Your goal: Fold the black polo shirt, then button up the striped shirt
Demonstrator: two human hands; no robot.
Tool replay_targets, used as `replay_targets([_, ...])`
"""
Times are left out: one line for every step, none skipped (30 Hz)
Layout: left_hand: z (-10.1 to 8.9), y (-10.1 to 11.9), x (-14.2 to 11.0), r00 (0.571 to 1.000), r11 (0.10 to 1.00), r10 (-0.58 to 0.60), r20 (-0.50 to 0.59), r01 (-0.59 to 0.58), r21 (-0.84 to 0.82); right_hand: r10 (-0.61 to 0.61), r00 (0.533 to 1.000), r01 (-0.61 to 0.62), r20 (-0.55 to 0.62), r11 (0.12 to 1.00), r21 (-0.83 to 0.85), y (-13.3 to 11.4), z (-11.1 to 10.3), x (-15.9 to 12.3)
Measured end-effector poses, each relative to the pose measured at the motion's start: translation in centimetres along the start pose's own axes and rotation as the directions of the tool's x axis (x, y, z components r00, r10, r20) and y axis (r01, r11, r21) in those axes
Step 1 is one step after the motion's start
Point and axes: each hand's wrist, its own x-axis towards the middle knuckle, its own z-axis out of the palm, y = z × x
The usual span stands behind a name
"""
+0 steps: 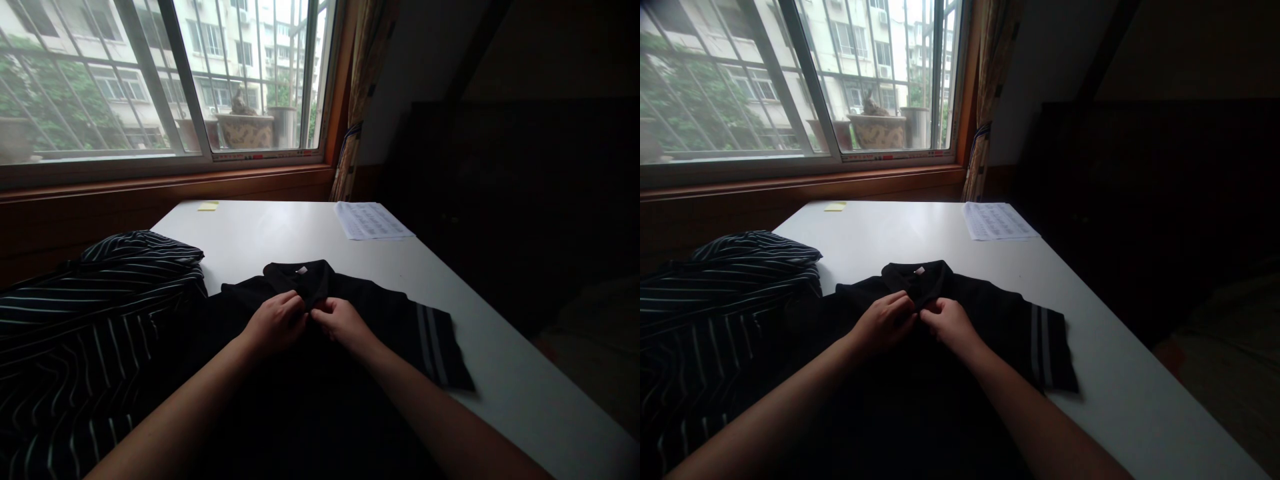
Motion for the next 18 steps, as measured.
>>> replay_targets([-0.01, -0.03, 0.0, 1.0, 1.0, 0.004, -0.002, -0.004, 0.001, -0.006, 1.0, 0.005, -0.007, 1.0, -0.015, 0.01, 0.07, -0.06])
replay_targets([-0.01, -0.04, 0.0, 1.0, 1.0, 0.006, -0.006, -0.006, 0.003, -0.013, 1.0, 0.012, -0.013, 1.0, -0.026, -0.01, 0.14, -0.13])
replay_targets([-0.01, -0.06, -0.01, 1.0, 1.0, 0.008, -0.008, -0.008, 0.006, -0.022, 1.0, 0.022, -0.019, 0.999, -0.037, -0.05, 0.2, -0.21])
replay_targets([-0.01, -0.06, -0.01, 1.0, 1.0, 0.011, -0.009, -0.011, 0.009, -0.034, 0.999, 0.033, -0.025, 0.998, -0.047, -0.09, 0.24, -0.27])
replay_targets([0.0, -0.07, -0.01, 1.0, 1.0, 0.013, -0.009, -0.013, 0.011, -0.046, 0.998, 0.044, -0.033, 0.997, -0.057, -0.13, 0.28, -0.33])
replay_targets([0.01, -0.07, -0.02, 1.0, 1.0, 0.014, -0.008, -0.014, 0.012, -0.058, 0.997, 0.055, -0.04, 0.996, -0.068, -0.15, 0.3, -0.37])
replay_targets([0.02, -0.08, -0.02, 1.0, 1.0, 0.016, -0.01, -0.015, 0.013, -0.071, 0.996, 0.067, -0.049, 0.995, -0.078, -0.14, 0.31, -0.39])
replay_targets([0.03, -0.08, -0.03, 1.0, 1.0, 0.018, -0.011, -0.017, 0.011, -0.084, 0.995, 0.08, -0.052, 0.993, -0.086, -0.11, 0.32, -0.39])
replay_targets([0.04, -0.09, -0.03, 1.0, 1.0, 0.022, -0.013, -0.022, 0.008, -0.095, 0.994, 0.09, -0.051, 0.992, -0.092, -0.04, 0.32, -0.38])
replay_targets([0.05, -0.09, -0.03, 1.0, 1.0, 0.027, -0.017, -0.027, 0.005, -0.104, 0.993, 0.099, -0.05, 0.99, -0.098, 0.05, 0.32, -0.35])
replay_targets([0.06, -0.09, -0.03, 0.999, 0.999, 0.034, -0.022, -0.034, 0.002, -0.112, 0.993, 0.106, -0.049, 0.989, -0.104, 0.17, 0.33, -0.32])
replay_targets([0.06, -0.09, -0.02, 0.999, 0.999, 0.041, -0.028, -0.042, -0.003, -0.119, 0.992, 0.113, -0.049, 0.987, -0.112, 0.28, 0.33, -0.28])
replay_targets([0.07, -0.09, 0.0, 0.998, 0.999, 0.048, -0.033, -0.049, -0.01, -0.125, 0.991, 0.118, -0.052, 0.986, -0.118, 0.39, 0.34, -0.25])
replay_targets([0.09, -0.1, 0.01, 0.998, 0.998, 0.053, -0.037, -0.054, -0.018, -0.13, 0.99, 0.122, -0.055, 0.985, -0.123, 0.48, 0.35, -0.23])
replay_targets([0.11, -0.1, 0.04, 0.998, 0.998, 0.056, -0.042, -0.057, -0.027, -0.133, 0.989, 0.124, -0.059, 0.984, -0.128, 0.54, 0.36, -0.21])
replay_targets([0.13, -0.11, 0.06, 0.997, 0.998, 0.056, -0.045, -0.057, -0.035, -0.134, 0.989, 0.125, -0.06, 0.984, -0.13, 0.56, 0.38, -0.22])
replay_targets([0.16, -0.13, 0.09, 0.997, 0.998, 0.054, -0.048, -0.056, -0.043, -0.134, 0.989, 0.125, -0.06, 0.984, -0.13, 0.53, 0.39, -0.24])
replay_targets([0.18, -0.15, 0.12, 0.997, 0.997, 0.049, -0.053, -0.052, -0.049, -0.132, 0.989, 0.124, -0.059, 0.984, -0.127, 0.46, 0.41, -0.28])
